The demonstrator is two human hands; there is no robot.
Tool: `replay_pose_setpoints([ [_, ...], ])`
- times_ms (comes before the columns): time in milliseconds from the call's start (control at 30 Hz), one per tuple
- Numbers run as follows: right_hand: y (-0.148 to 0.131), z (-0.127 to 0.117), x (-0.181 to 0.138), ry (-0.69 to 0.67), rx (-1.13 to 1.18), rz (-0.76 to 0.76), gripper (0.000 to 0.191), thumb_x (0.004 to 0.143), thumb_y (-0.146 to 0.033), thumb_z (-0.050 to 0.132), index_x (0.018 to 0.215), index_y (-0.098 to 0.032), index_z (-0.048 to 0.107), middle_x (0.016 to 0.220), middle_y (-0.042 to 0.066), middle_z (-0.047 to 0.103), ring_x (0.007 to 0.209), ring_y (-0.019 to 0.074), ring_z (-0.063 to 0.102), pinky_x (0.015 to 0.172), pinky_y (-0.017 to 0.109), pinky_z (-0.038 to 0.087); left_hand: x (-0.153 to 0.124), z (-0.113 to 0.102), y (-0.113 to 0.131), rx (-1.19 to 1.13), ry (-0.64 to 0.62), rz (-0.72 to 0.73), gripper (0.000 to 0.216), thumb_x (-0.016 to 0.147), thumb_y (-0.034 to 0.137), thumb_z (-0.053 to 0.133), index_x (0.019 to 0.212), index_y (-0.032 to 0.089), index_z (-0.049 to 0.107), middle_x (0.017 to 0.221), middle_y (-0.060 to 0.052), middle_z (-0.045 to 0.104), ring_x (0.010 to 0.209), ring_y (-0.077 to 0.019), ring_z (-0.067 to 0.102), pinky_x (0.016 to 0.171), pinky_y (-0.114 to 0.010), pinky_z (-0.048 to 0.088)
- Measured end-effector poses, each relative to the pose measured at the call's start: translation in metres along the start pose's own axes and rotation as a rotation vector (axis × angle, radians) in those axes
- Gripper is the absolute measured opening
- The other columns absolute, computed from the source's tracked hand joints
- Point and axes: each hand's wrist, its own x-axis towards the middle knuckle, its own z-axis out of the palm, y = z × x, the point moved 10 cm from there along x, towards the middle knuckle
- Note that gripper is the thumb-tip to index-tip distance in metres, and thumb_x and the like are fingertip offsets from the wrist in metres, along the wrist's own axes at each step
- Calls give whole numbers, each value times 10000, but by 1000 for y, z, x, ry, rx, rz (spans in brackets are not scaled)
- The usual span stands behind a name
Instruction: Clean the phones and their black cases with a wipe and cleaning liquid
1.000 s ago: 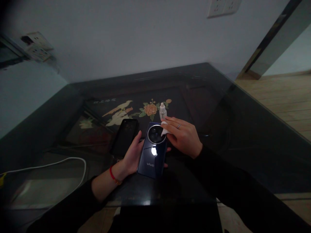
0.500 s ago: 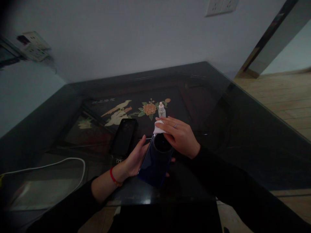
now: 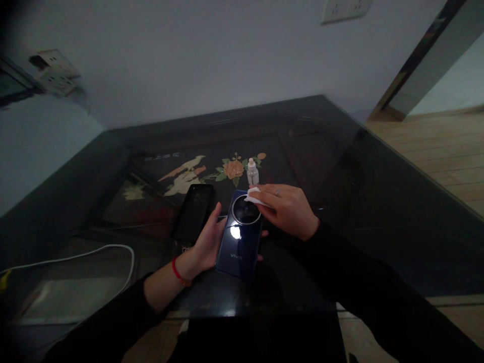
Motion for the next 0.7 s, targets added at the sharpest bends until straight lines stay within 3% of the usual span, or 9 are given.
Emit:
replay_pose_setpoints([
  [267,2,2,3,-6,-17,64,222,930,-197,501,1062,-159,676,1079,81,728,1006,205,691,860,369,574,2,-1,-2,46,30,28,633,922,619,244,1309,193,508,1224,-161,629,1106,-353,599,835,-594,475],
  [500,-43,21,10,-85,-49,-147,241,917,-166,505,1097,-120,660,1219,109,665,1174,232,603,1012,445,492,3,-7,-10,79,108,-13,658,906,640,268,1229,145,558,1000,-163,701,914,-313,673,850,-580,467],
  [567,-48,23,9,-99,-49,-212,234,913,-170,515,1085,-113,664,1212,105,669,1195,238,587,1038,461,467,4,-7,-10,56,135,-16,666,910,636,259,1264,146,537,1015,-161,698,923,-305,673,883,-558,457],
  [700,-26,16,11,-60,-112,-105,251,917,-136,498,1116,-117,651,1225,116,660,1201,242,583,1044,490,453,5,-1,-6,16,115,16,629,932,600,231,1347,192,468,1106,-152,677,973,-294,662,897,-541,453],
])
